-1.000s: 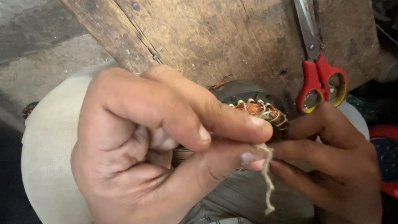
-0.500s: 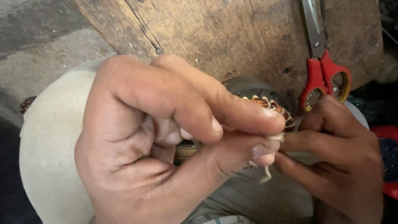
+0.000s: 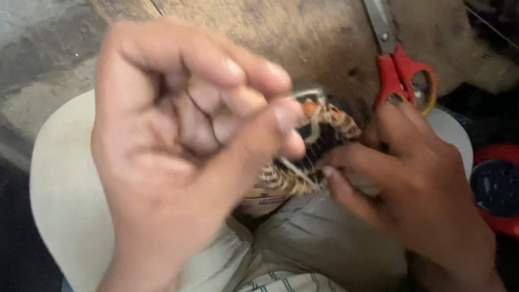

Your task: The person sits on the floor and works on a motor stator placed on a wooden board. They pull and tie a white string around the copper windings, then use red-handled scissors to cut the string. The person continues to adjust and secure the windings by hand.

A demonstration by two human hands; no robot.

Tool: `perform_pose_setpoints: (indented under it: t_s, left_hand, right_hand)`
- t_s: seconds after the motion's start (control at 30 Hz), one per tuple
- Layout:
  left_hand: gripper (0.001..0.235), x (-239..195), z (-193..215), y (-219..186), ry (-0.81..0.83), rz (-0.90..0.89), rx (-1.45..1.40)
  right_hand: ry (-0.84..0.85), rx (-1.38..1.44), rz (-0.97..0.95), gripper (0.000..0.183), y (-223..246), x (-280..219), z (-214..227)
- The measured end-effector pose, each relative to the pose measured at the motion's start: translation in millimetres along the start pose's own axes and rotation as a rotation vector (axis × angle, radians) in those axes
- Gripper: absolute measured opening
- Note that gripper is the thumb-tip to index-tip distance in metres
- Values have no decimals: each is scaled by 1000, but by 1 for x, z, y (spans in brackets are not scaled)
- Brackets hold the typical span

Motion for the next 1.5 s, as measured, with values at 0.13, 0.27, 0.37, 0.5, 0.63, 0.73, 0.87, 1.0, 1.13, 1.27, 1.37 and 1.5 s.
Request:
perform_pose_setpoints:
  t_s: [0.13, 0.27, 0.37, 0.5, 0.63, 0.73, 0.87, 1.0, 1.13, 1.27, 1.37, 1.5]
  left_hand:
    - [31, -5, 0, 13, 43, -39, 13]
    - [28, -6, -14, 23, 140, -113, 46]
    - [27, -5, -23, 25, 206, -195, 107]
    - [27, -1, -24, 30, 203, -206, 117]
    - [28, 1, -25, 36, 227, -241, 127]
    - [28, 3, -24, 43, 236, -241, 145]
    - [29, 5, -20, 48, 228, -213, 122]
    - [29, 4, -19, 49, 249, -257, 145]
    - [27, 4, -18, 49, 263, -217, 122]
    - [25, 4, -20, 51, 331, -138, 102]
    - [20, 7, -22, 54, 375, -103, 181]
    - [20, 4, -30, 56, 467, -118, 244]
  right_hand:
    - [-23, -75, 119, 26, 3, -15, 4]
    - [-78, 63, 102, 38, -12, -38, 7]
    - [-267, 227, 73, 31, -21, -55, 5]
    - [-427, 275, -20, 31, -21, -74, -26]
    - [-536, 211, -17, 28, -17, -75, -55]
    - [-630, 204, 44, 18, -17, -72, -59]
    - [-680, 189, 79, 17, -13, -75, -55]
    - [-685, 229, 65, 17, -12, -79, -57]
    - [-667, 262, 59, 17, -16, -70, -55]
    - [-590, 293, -11, 22, -31, -84, -55]
    - [-484, 438, -44, 18, -40, -109, -60]
    - [-321, 646, -8, 13, -34, -151, -74]
Point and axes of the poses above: each hand's wrist, its own x-axis towards the middle knuckle, its own z-axis out of the back of the hand, y = z × x, the point moved 7 cm from there along x, towards the middle knuckle, and after that the axes turned 9 degrees about -z, right-handed, at the moved point
